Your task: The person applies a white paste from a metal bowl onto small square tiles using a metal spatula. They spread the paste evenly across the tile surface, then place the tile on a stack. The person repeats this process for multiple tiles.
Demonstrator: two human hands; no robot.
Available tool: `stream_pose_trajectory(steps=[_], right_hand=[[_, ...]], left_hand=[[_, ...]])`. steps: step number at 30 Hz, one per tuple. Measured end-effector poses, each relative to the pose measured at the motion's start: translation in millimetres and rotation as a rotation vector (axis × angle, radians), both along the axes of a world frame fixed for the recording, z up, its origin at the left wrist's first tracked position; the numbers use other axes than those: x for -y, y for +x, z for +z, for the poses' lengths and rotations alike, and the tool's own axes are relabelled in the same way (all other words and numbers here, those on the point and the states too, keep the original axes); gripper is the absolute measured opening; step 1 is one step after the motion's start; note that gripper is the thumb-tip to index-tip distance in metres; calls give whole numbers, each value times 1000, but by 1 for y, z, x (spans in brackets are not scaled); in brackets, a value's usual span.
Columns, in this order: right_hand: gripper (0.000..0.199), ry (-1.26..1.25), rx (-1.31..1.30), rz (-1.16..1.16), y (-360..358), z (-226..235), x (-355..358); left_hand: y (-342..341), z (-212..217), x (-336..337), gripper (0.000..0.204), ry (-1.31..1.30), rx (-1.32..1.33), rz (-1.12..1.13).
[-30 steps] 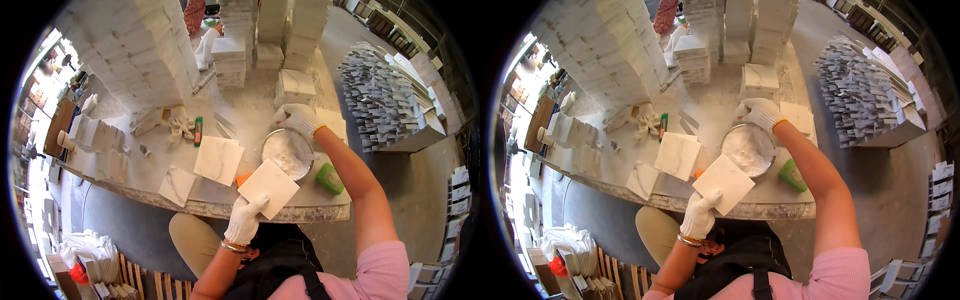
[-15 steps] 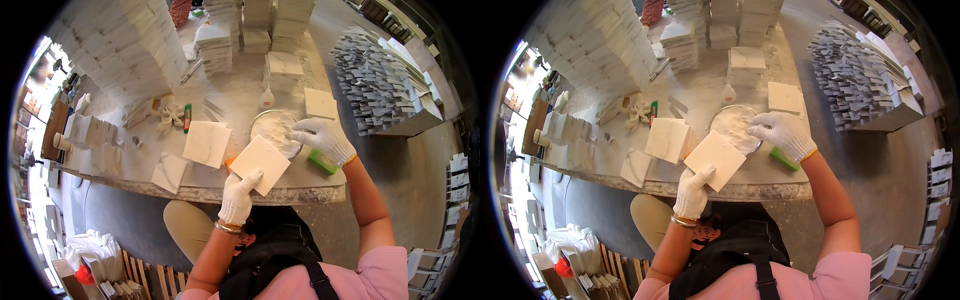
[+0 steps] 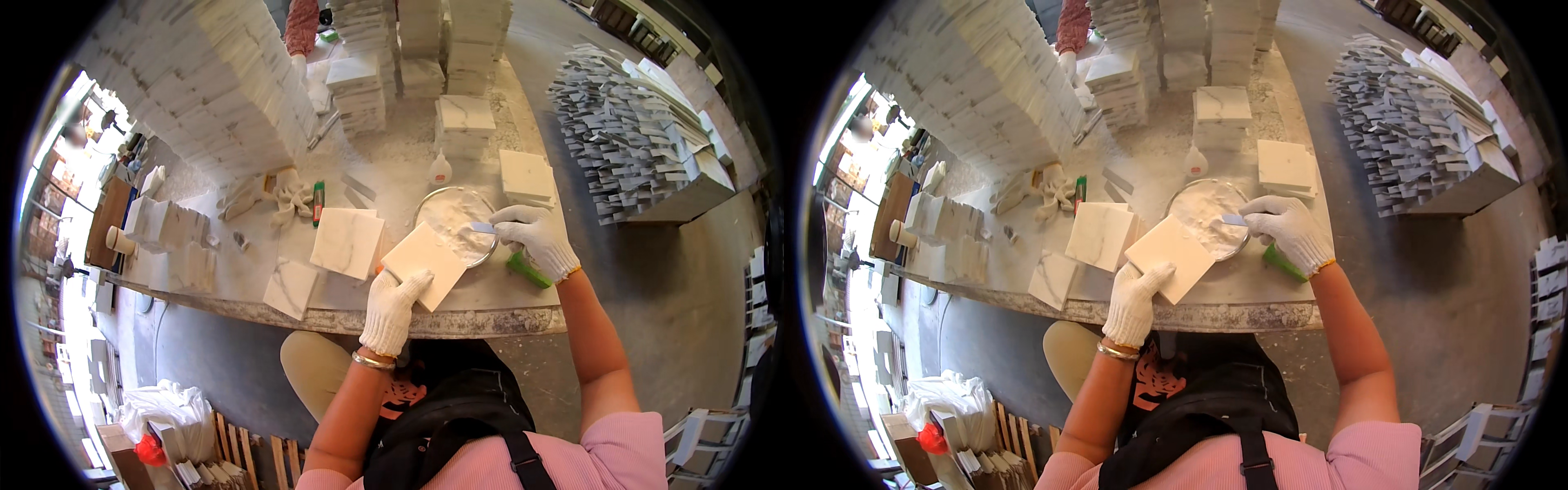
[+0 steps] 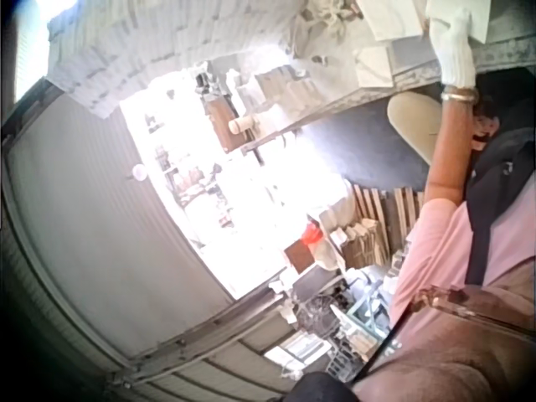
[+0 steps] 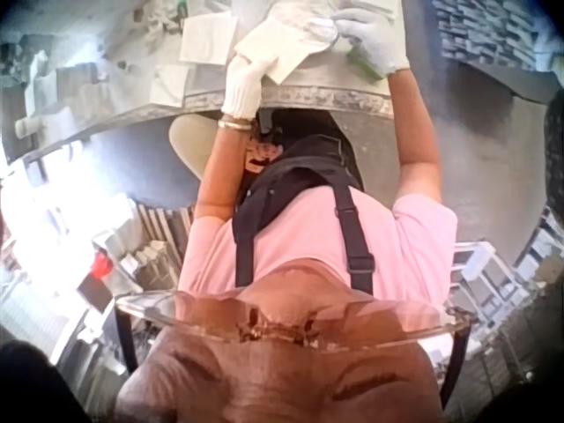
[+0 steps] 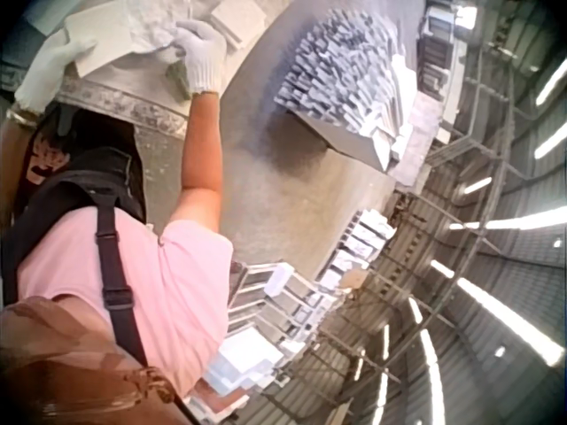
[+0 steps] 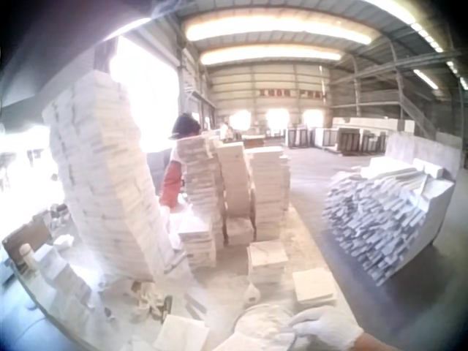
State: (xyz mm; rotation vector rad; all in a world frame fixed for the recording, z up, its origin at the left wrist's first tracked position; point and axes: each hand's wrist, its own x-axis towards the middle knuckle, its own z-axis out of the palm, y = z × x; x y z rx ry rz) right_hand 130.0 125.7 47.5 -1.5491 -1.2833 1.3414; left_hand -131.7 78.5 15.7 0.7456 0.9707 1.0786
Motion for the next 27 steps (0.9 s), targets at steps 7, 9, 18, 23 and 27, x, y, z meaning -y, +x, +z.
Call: stream_pose_trajectory(steps=[7, 9, 18, 23, 27], right_hand=[[24, 235, 114, 78, -28, 30, 8], [23, 483, 264, 99, -28, 23, 11], [22, 683, 604, -79, -2, 14, 47], [29, 552, 585, -168, 17, -7, 92], [32, 580, 661, -208, 30, -31, 122]], left_hand=[[6, 8, -13, 37, 58, -165, -59], [10, 5, -16, 37, 89, -207, -54], [21, 39, -10, 34, 567, -1067, 69], [17, 42, 0, 34, 366, -613, 54], [16, 20, 22, 39, 15, -50, -50]])
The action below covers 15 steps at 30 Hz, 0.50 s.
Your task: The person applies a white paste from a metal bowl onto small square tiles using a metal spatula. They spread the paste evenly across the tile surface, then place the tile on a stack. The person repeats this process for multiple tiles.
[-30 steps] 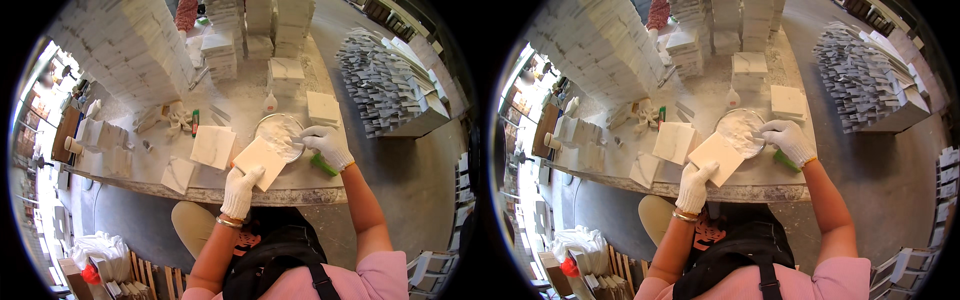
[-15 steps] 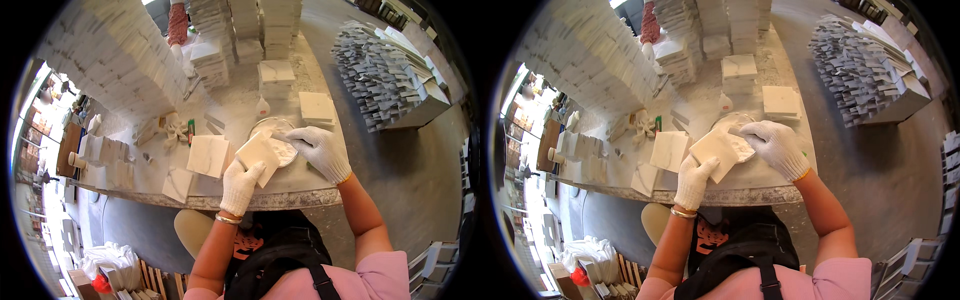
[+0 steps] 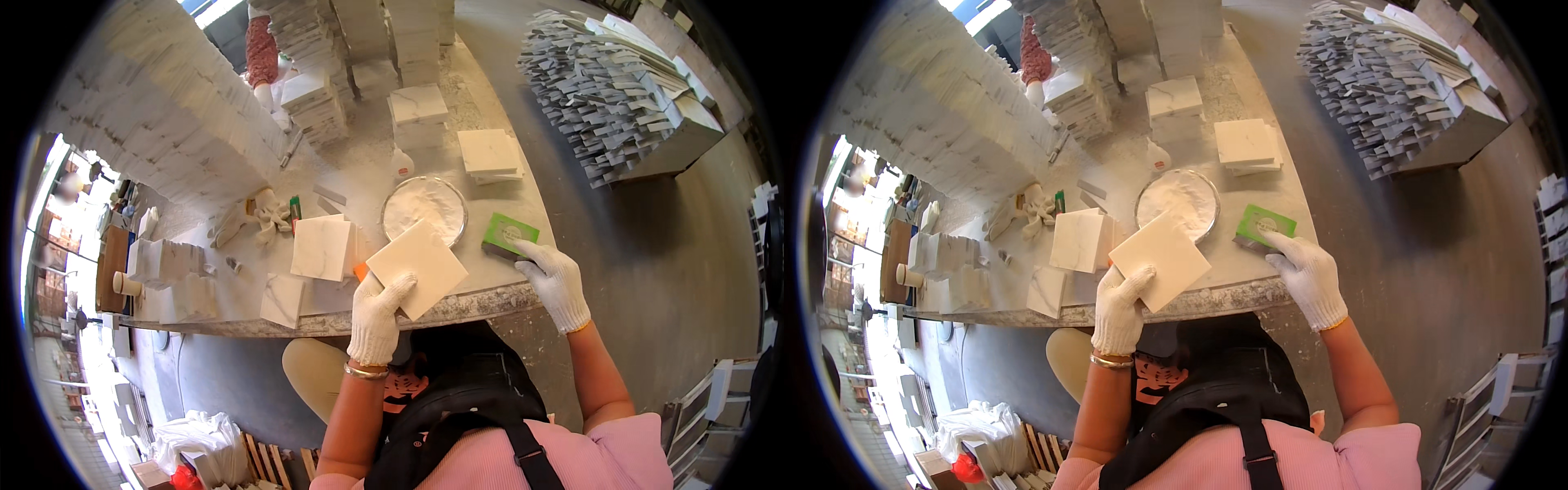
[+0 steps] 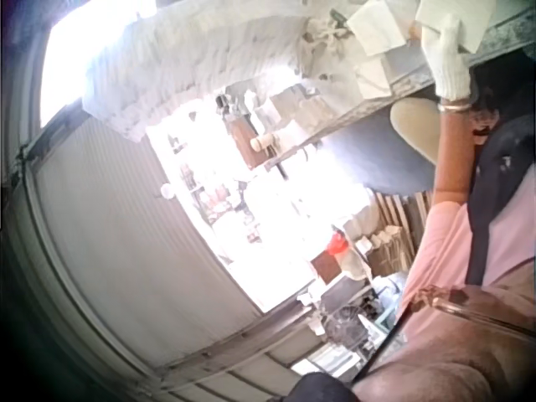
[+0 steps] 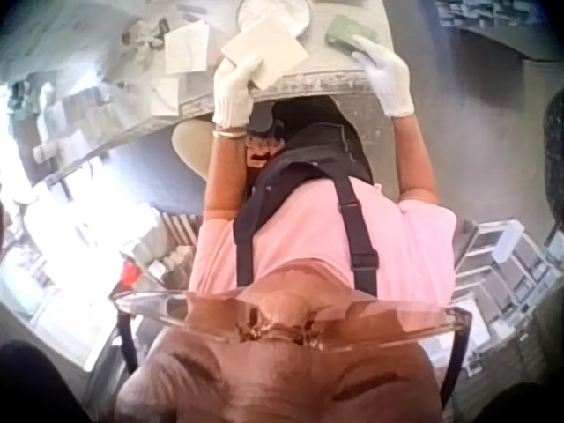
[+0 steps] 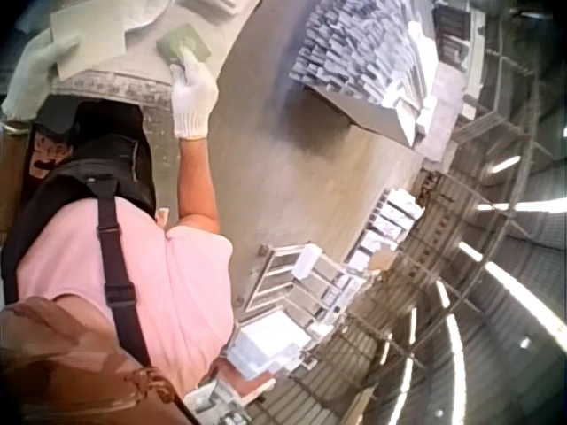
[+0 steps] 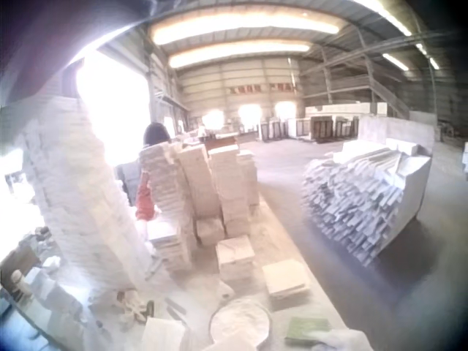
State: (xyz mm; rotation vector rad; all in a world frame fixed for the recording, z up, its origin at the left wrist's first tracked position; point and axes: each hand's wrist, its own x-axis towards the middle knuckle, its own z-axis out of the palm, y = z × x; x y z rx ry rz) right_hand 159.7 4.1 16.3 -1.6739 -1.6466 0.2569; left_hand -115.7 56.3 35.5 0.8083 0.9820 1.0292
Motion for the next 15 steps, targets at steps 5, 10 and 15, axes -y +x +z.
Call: stream_pose_trajectory(steps=[5, 10, 15], right_hand=[[23, -5, 238, -72, 27, -31, 13], [21, 28, 270, -135, 44, -28, -19], [20, -57, 172, -165, 57, -25, -20]], left_hand=[[26, -37, 34, 49, -199, 152, -200], [44, -57, 35, 48, -284, 108, -353], [73, -56, 12, 38, -250, 45, -441]])
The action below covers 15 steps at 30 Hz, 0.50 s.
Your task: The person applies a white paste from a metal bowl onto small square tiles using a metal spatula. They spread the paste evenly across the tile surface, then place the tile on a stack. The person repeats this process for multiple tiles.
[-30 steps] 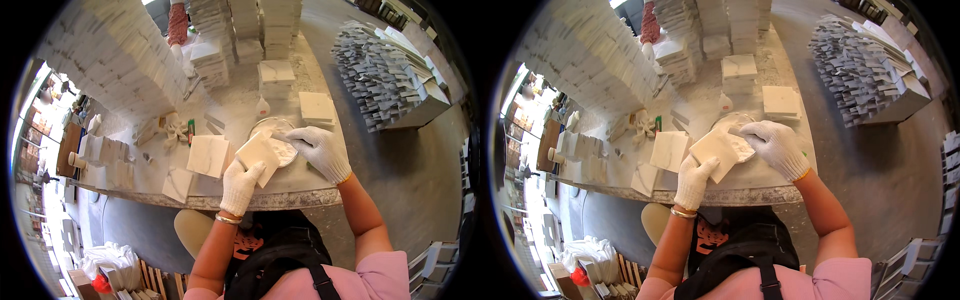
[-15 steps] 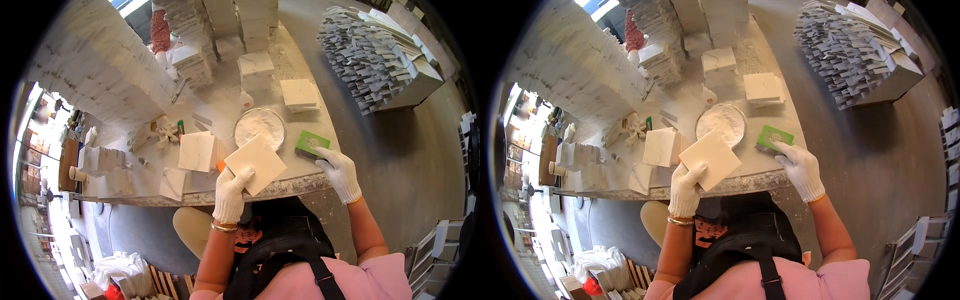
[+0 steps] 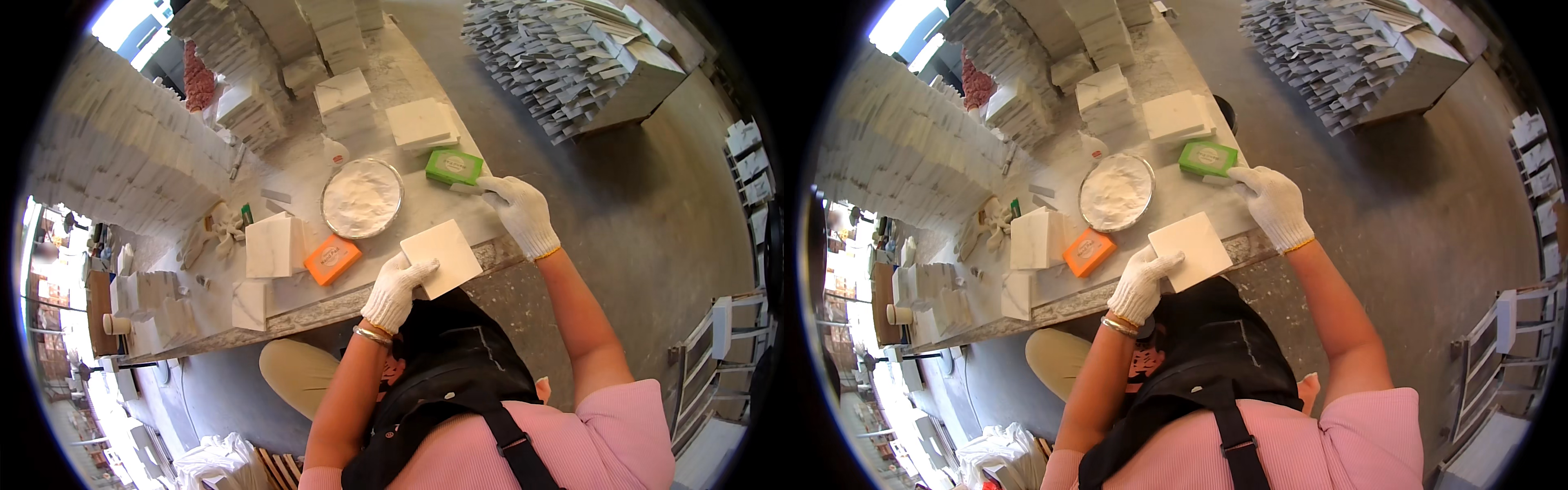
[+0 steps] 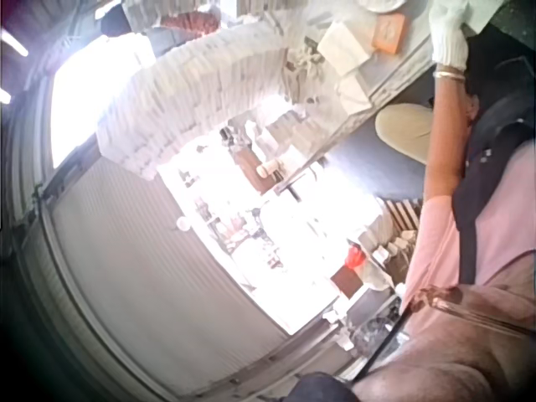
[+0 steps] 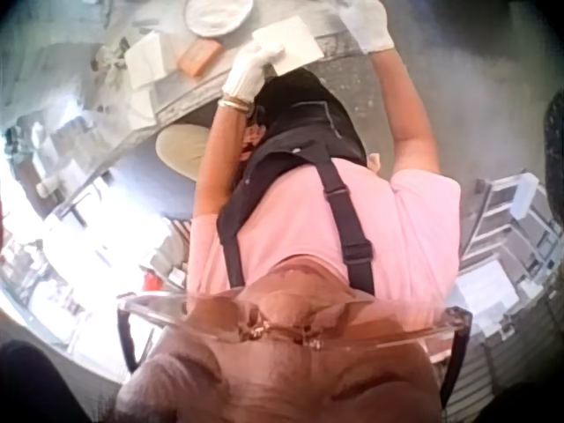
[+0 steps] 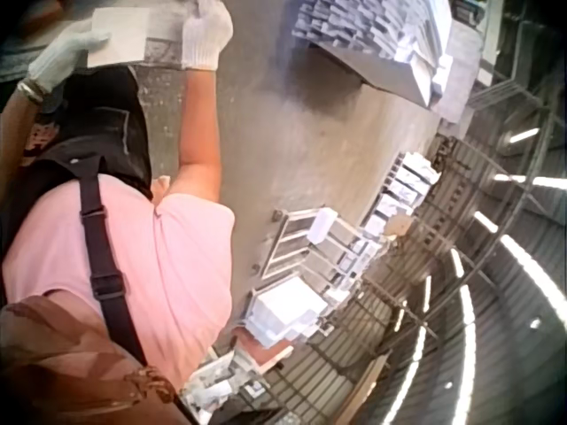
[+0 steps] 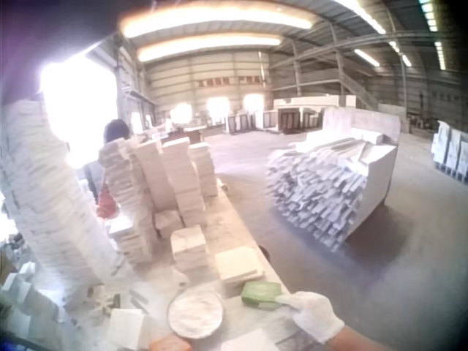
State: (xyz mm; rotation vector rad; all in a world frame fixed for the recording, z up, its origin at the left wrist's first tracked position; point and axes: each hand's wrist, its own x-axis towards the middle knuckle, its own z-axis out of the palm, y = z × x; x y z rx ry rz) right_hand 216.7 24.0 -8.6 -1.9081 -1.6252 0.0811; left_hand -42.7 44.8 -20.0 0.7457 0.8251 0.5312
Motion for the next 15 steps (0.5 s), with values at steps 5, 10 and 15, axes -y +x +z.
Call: stream_pose_trajectory(steps=[5, 10, 15], right_hand=[[20, -178, 107, -18, 12, -7, 28], [16, -281, 121, -79, 17, 6, 45], [12, -177, -68, -99, 16, 12, 62]], left_hand=[[15, -13, -32, 37, 116, -122, -115], [28, -4, -43, 73, 969, -764, -122], [41, 23, -20, 81, 1074, -1078, -231]])
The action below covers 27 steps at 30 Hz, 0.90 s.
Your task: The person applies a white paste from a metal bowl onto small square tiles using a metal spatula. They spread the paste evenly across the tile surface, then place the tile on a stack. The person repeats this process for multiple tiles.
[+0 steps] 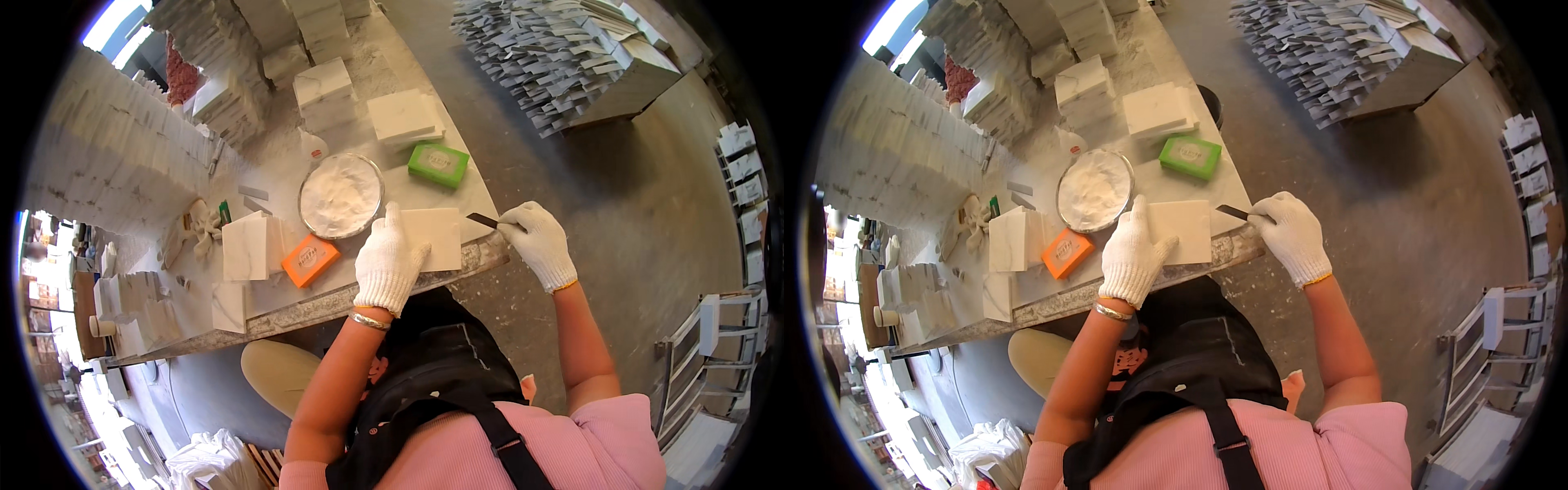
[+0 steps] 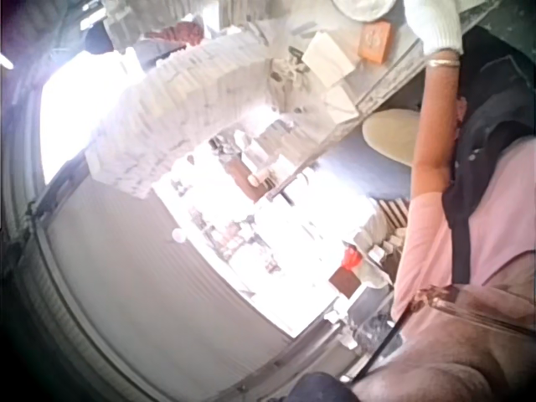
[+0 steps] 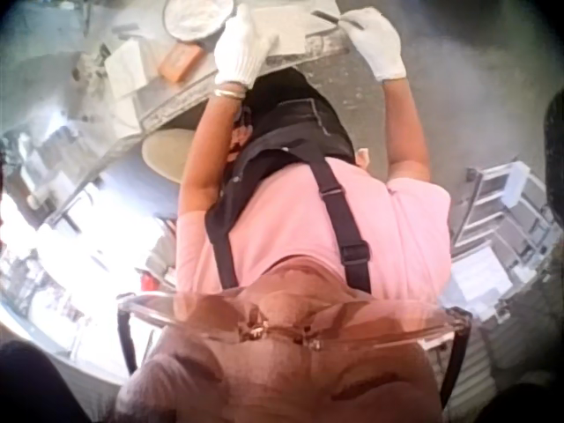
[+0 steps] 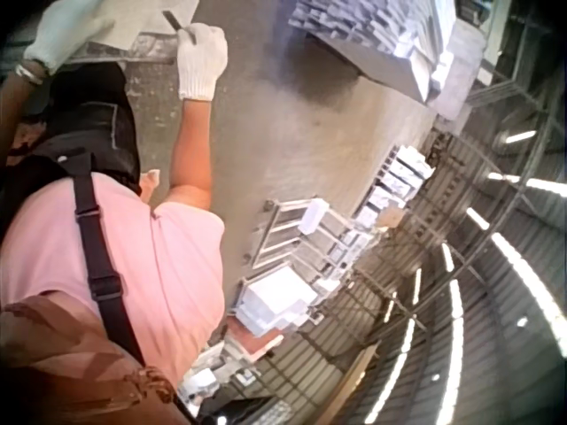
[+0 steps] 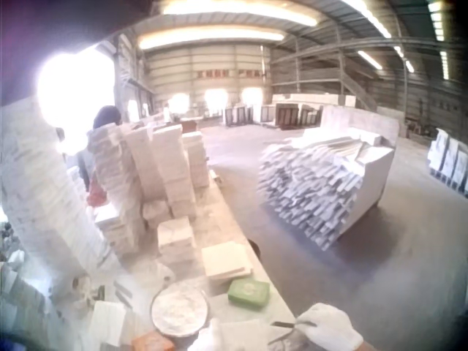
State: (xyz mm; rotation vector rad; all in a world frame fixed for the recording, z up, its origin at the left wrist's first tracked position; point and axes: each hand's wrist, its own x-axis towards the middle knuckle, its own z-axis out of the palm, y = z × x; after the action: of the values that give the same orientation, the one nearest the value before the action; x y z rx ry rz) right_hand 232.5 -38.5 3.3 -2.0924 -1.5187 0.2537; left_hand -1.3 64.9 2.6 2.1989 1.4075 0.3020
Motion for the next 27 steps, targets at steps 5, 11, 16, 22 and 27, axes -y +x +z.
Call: stream_pose_trajectory(steps=[5, 11, 16, 22, 27], right_hand=[[16, -97, -297, -41, -13, -15, 0], [20, -41, -356, 40, -27, -26, -17], [28, 166, -104, 139, -35, -36, -28], [34, 4, 36, 150, -37, -30, -34], [38, 93, 47, 198, -32, -41, -33]], left_hand=[[-3, 3, 2, 78, 129, 23, -109], [-4, -14, -2, 88, 198, -15, -300], [-13, -20, -11, 98, 153, -6, -354], [-19, -34, -13, 95, 217, 58, -358], [-19, -42, -14, 95, 246, 93, -349]])
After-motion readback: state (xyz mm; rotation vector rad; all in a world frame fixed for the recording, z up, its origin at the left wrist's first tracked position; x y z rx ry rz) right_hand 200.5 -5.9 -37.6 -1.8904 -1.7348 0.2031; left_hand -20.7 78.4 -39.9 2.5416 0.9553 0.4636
